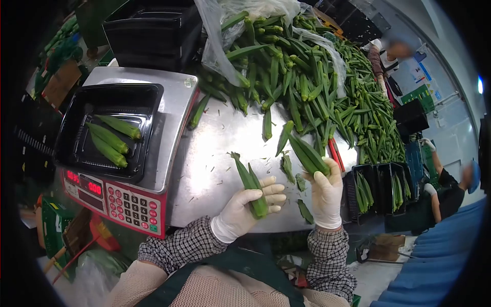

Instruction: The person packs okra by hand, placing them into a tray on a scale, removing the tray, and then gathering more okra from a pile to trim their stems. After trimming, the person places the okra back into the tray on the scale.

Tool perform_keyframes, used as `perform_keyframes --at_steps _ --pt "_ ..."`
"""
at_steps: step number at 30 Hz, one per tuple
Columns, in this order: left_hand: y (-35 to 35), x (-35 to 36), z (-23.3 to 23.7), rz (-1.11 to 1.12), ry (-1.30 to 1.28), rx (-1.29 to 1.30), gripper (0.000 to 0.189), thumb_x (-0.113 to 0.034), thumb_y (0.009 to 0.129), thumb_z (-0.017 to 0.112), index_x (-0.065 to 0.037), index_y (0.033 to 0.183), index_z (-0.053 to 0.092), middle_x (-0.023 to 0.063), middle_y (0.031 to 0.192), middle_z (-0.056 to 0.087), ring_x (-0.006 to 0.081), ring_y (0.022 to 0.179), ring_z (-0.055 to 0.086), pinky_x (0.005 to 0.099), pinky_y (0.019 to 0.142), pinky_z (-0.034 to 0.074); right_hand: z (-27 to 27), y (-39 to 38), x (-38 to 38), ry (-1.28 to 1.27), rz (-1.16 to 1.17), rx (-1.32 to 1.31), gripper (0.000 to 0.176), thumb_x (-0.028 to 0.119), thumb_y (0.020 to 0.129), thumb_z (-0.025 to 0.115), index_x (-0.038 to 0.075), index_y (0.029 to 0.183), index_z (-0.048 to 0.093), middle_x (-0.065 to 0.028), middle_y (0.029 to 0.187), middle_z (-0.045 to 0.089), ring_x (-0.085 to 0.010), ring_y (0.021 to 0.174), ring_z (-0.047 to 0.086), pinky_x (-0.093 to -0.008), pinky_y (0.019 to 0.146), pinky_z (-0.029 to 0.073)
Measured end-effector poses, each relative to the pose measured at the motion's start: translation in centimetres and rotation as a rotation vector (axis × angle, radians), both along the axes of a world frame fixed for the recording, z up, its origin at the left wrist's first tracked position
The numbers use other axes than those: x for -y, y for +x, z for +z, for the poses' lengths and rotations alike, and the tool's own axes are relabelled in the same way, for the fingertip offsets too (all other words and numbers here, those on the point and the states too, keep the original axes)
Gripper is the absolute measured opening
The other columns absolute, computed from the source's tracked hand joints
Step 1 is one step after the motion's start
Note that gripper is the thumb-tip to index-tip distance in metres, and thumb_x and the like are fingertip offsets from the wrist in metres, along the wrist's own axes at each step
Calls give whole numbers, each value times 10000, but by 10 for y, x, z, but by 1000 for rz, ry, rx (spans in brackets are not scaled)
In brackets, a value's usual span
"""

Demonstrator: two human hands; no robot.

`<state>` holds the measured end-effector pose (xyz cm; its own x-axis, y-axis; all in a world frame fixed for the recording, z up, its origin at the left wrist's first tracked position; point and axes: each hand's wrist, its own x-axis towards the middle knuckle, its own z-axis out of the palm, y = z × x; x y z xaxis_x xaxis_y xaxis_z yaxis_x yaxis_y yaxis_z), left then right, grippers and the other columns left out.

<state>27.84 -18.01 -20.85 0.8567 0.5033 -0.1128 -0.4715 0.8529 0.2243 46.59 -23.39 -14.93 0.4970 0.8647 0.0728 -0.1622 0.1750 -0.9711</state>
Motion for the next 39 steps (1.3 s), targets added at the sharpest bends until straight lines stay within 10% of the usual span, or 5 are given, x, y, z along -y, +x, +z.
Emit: perform_keyframes --at_steps 9,28,34,39 --pt "1 -3 5 -4 17 82 694 -212 831 478 20 1404 162 216 1425 257 322 1257 379 430 1005 360 -23 -36 3 -78 -9 -119 249 116 884 561 12 1092 472 -121 1028 589 -191 894 603 -291 757 505" --pt "0 -4 3 -7 6 77 581 -156 850 474 12 1366 267 169 1353 378 283 1189 456 387 971 406 -19 -48 8 -134 -87 -61 217 134 920 511 -16 1076 496 -92 1026 576 -148 914 559 -262 807 451" --pt "0 0 5 70 -29 29 475 -160 872 500 1 1296 358 129 1220 479 214 1100 509 369 944 430 3 -69 13 40 134 1155 263 -3 748 635 19 1004 583 -169 1083 605 -252 981 581 -336 886 429" --pt "-2 -2 6 23 -192 33 479 -168 862 511 -22 1298 378 161 1189 513 288 1080 528 436 958 417 25 -35 0 24 33 897 131 6 799 576 -14 925 607 -152 1041 622 -260 981 585 -350 878 436"
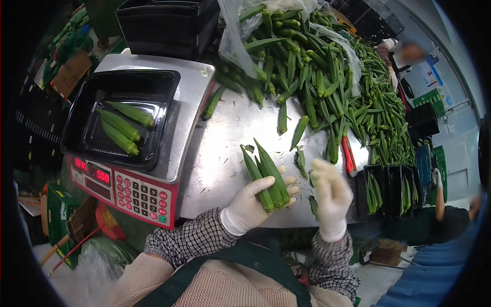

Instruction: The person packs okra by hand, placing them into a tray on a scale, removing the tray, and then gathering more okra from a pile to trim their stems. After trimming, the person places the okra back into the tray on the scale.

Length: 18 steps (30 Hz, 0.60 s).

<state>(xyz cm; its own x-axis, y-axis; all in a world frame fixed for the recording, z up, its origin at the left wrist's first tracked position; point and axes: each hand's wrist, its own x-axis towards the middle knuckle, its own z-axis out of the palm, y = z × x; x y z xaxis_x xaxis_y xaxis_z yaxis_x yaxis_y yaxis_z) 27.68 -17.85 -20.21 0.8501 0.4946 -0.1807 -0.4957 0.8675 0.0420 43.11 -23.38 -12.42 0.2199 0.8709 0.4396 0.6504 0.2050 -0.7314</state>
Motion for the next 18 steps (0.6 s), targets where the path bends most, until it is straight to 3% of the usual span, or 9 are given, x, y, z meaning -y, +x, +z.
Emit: perform_keyframes --at_steps 1,4,7,13,14,18 --pt "1 -1 0 -15 -31 18 478 -161 856 511 -25 1298 391 171 1185 523 314 1078 532 461 963 413 -1 11 -7 -35 -142 -87 122 10 836 538 -35 929 603 -144 1051 619 -226 979 577 -330 886 429" --pt "2 -1 -3 -10 23 -7 494 -182 854 516 -19 1292 357 197 1214 485 336 1101 508 466 941 422 -11 55 -44 -36 -201 298 123 5 827 545 -16 931 609 -147 1053 607 -235 981 571 -306 853 434" --pt "1 -1 -2 -21 39 -22 494 -171 839 528 -20 1281 369 201 1197 496 330 1095 516 460 941 425 -20 71 -81 -46 -257 624 105 85 786 609 27 873 621 -148 1073 592 -304 1060 516 -384 918 386" --pt "2 0 -3 -22 59 -35 485 -156 824 542 -13 1262 393 196 1152 527 327 1072 534 459 933 434 -60 93 -145 -201 -480 1068 199 213 733 642 59 859 646 -207 1299 424 -359 1255 315 -507 1038 212" --pt "2 0 -3 -21 72 -38 483 -156 823 541 -12 1261 396 196 1149 530 325 1070 535 459 932 435 -70 98 -151 -218 -500 1039 225 235 710 660 56 844 650 -215 1361 346 -369 1278 275 -524 1050 187" --pt "2 -1 -4 -18 99 -57 494 -150 821 531 3 1270 392 215 1152 533 339 1064 541 488 937 427 -54 95 -143 -138 -482 779 193 231 709 657 67 811 657 -214 1292 430 -369 1261 301 -527 1046 189"
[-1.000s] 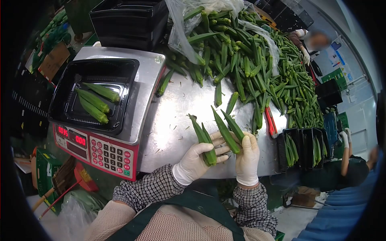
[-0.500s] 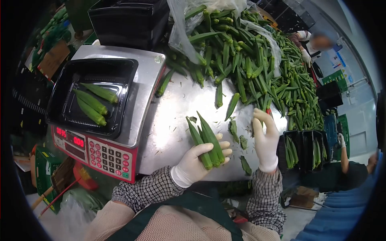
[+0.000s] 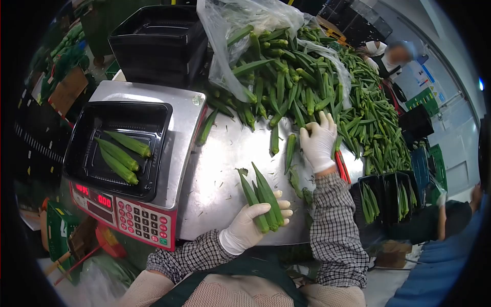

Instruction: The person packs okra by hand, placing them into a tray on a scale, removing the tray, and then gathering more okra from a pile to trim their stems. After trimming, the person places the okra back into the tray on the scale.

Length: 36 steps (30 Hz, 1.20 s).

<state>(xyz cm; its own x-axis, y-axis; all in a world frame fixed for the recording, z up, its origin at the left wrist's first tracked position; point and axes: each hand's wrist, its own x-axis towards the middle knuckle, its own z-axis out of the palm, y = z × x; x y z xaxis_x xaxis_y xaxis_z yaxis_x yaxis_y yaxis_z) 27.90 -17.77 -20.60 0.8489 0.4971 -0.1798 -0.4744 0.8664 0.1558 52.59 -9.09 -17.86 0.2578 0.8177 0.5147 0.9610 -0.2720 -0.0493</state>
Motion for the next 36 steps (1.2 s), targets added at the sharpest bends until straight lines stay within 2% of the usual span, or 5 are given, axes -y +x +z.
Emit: perform_keyframes --at_steps 7,13,23,30,36 --pt "-2 2 3 -20 29 -26 472 -185 839 530 7 1251 404 195 1121 548 326 1031 560 457 908 453 102 -23 167 34 59 -984 124 89 794 597 -30 828 606 -157 1073 607 -236 1030 553 -320 916 390" --pt "1 5 4 -40 62 -84 446 -206 860 500 -21 1260 429 184 1112 575 318 1021 573 471 915 443 96 13 296 -272 -223 -817 233 47 780 606 -36 997 618 -115 986 644 -154 899 600 -256 796 458" --pt "1 4 2 -14 120 -147 422 -206 865 516 -26 1239 440 184 1100 581 319 1003 586 471 895 458 0 30 135 -124 -173 -381 288 110 815 607 -32 1063 570 -49 791 617 -118 662 562 -257 606 457" --pt "4 8 4 -43 128 -149 448 -201 867 513 -2 1255 413 185 1130 564 325 1039 567 461 918 447 26 -7 173 199 162 -1710 233 140 908 487 -19 1055 571 -72 802 602 -118 573 495 -234 538 421" --pt "4 8 8 -53 172 -154 456 -197 865 530 17 1248 406 190 1154 542 311 1073 545 449 931 440 31 -39 175 124 169 -1863 200 117 884 534 -14 1026 584 -84 836 612 -143 651 551 -280 619 472"
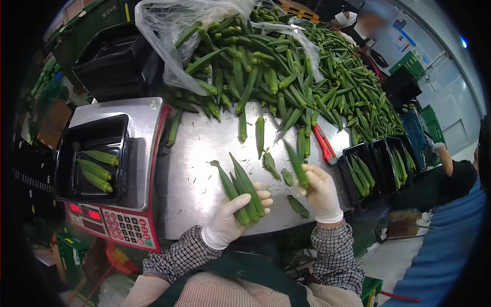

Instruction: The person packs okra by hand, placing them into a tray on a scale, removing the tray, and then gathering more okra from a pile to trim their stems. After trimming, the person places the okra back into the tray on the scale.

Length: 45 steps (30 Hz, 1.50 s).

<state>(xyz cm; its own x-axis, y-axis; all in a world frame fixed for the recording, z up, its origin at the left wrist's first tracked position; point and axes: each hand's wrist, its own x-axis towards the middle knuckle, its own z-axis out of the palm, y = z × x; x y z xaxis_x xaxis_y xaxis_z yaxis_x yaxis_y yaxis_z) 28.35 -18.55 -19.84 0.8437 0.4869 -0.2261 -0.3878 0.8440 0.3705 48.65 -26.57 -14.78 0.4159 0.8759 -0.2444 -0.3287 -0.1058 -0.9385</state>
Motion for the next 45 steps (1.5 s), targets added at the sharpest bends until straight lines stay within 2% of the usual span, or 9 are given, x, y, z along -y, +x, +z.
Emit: perform_keyframes --at_steps 5,11,14,17,20,27,38,41,45 --pt "4 3 -13 79 23 -40 456 -175 849 578 18 1225 408 151 1108 556 275 1034 561 419 913 460 15 -49 -16 239 490 993 153 60 793 603 44 940 641 -118 889 594 -279 906 576 -341 802 460" --pt "1 -1 -4 18 -56 51 469 -185 844 544 13 1245 405 160 1088 571 293 1005 573 452 907 456 -3 29 -78 75 -90 1755 282 40 740 576 69 1019 602 -148 1033 573 -301 879 567 -365 743 464" --pt "4 0 -5 16 -53 45 492 -200 837 541 13 1258 403 175 1095 571 309 1006 575 473 912 450 -26 67 -110 1 35 2025 349 34 722 585 76 1068 577 -167 1095 551 -310 879 563 -372 726 469" --pt "2 -5 -4 33 -31 33 509 -208 834 540 15 1268 394 187 1106 564 324 1028 564 484 925 438 8 74 -119 485 -87 1703 268 16 778 585 30 1046 588 -156 979 609 -258 821 597 -331 717 487" --pt "0 -2 -2 27 -43 20 532 -213 832 538 18 1284 379 207 1169 526 341 1098 522 494 949 416 53 50 -95 361 -278 659 173 109 901 548 -15 1014 591 -26 825 611 -70 702 553 -188 639 451" --pt "0 -2 3 -58 -99 130 574 -208 851 531 26 1328 313 226 1317 399 335 1213 428 460 991 390 43 49 -65 145 54 129 271 242 908 533 -14 959 605 -53 743 620 -101 577 568 -219 529 459" --pt "-3 -2 1 -88 -27 186 594 -215 825 575 3 1320 330 209 1244 481 367 1157 480 506 997 373 25 -45 -65 -47 369 783 209 135 824 647 -6 971 603 -36 753 612 -79 667 562 -231 579 459" --pt "-2 -3 -6 -61 -90 232 566 -187 822 580 -12 1307 347 205 1202 508 359 1121 511 504 981 394 12 -9 -76 98 -5 1047 224 137 822 645 -11 984 598 -68 776 628 -119 682 584 -249 600 470" --pt "-1 -2 -2 -53 -68 205 556 -166 822 575 -17 1307 346 207 1187 515 354 1101 527 502 973 402 -3 76 -86 -552 -134 1511 440 371 779 653 -6 1000 601 -164 815 634 -313 740 622 -372 675 487"
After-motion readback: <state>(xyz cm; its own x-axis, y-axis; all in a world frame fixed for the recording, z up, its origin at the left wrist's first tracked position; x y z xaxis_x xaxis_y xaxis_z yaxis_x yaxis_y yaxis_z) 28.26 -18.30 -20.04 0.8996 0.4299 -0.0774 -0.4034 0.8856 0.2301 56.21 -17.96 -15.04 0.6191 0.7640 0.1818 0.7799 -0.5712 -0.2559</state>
